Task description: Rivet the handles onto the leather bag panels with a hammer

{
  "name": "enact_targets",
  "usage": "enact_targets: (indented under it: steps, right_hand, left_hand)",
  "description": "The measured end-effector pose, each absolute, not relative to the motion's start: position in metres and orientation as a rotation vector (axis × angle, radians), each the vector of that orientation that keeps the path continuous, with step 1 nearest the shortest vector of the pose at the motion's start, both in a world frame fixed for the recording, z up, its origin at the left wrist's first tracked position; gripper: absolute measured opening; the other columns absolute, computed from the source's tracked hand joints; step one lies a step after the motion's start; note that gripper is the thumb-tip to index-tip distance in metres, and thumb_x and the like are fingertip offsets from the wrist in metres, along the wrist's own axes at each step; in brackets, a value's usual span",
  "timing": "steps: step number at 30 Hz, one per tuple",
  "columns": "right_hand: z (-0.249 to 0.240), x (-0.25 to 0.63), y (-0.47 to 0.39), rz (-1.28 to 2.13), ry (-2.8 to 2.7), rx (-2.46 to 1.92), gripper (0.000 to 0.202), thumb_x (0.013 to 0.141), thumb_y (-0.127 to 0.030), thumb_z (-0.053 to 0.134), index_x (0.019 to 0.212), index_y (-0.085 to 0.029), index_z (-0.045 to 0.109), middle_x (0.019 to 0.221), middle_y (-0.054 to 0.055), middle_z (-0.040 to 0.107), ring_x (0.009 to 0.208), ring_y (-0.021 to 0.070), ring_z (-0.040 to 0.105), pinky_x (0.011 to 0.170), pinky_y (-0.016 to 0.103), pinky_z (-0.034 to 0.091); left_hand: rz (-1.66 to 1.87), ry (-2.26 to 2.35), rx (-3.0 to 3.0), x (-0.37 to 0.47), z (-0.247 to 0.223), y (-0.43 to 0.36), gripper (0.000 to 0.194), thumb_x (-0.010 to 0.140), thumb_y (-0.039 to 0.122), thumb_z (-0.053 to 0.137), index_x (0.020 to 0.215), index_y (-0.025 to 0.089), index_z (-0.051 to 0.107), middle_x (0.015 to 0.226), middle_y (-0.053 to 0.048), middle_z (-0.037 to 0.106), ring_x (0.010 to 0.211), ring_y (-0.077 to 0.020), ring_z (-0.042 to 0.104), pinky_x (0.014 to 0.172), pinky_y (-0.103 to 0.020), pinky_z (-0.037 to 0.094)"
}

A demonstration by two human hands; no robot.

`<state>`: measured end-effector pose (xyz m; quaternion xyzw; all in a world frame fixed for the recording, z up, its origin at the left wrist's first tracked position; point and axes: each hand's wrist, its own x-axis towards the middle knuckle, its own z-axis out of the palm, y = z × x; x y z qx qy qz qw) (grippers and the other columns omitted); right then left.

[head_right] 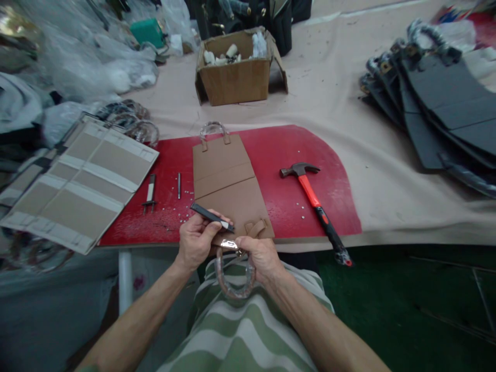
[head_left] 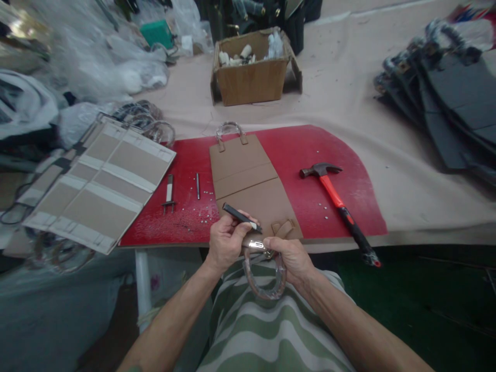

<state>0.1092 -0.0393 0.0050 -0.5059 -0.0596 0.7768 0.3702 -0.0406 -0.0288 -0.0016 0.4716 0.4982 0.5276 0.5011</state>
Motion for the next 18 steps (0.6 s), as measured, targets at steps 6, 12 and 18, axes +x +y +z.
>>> enact_targets:
  steps: [6, 12, 18]
  right_hand:
    - [0.000, 0.109, -0.039, 2.004, -0.193, -1.281, 0.022, 0.046, -0.021, 0.080, 0.062, -0.009, 0.070, 0.058, 0.006, 0.067, 0.057, 0.0183, 0.061, 0.057, 0.030, 0.050]
    - [-0.008, 0.107, -0.039, 1.941, -0.272, -1.304, 0.024, 0.047, -0.023, 0.080, 0.065, -0.011, 0.070, 0.066, 0.007, 0.069, 0.062, 0.0194, 0.062, 0.060, 0.030, 0.050]
    - [-0.011, 0.108, -0.039, 1.893, -0.438, -1.304, 0.021, 0.052, -0.027, 0.079, 0.061, -0.012, 0.066, 0.063, 0.006, 0.066, 0.061, 0.0186, 0.060, 0.059, 0.031, 0.048]
  left_hand:
    - [1.283, 1.249, 1.261, -0.038, -0.004, -0.031, 0.013, 0.089, 0.023, 0.060, 0.099, 0.016, 0.059, 0.088, -0.006, 0.073, 0.082, -0.0176, 0.072, 0.077, -0.029, 0.059]
    - [1.247, 1.366, 1.653, -0.039, -0.003, -0.031, 0.010, 0.088, 0.017, 0.057, 0.097, 0.017, 0.061, 0.087, -0.004, 0.073, 0.080, -0.0154, 0.070, 0.074, -0.025, 0.058]
    - [1.229, 1.400, 1.848, -0.041, -0.001, -0.028, 0.009, 0.088, 0.016, 0.055, 0.094, 0.017, 0.061, 0.086, -0.004, 0.073, 0.079, -0.0148, 0.070, 0.074, -0.024, 0.056]
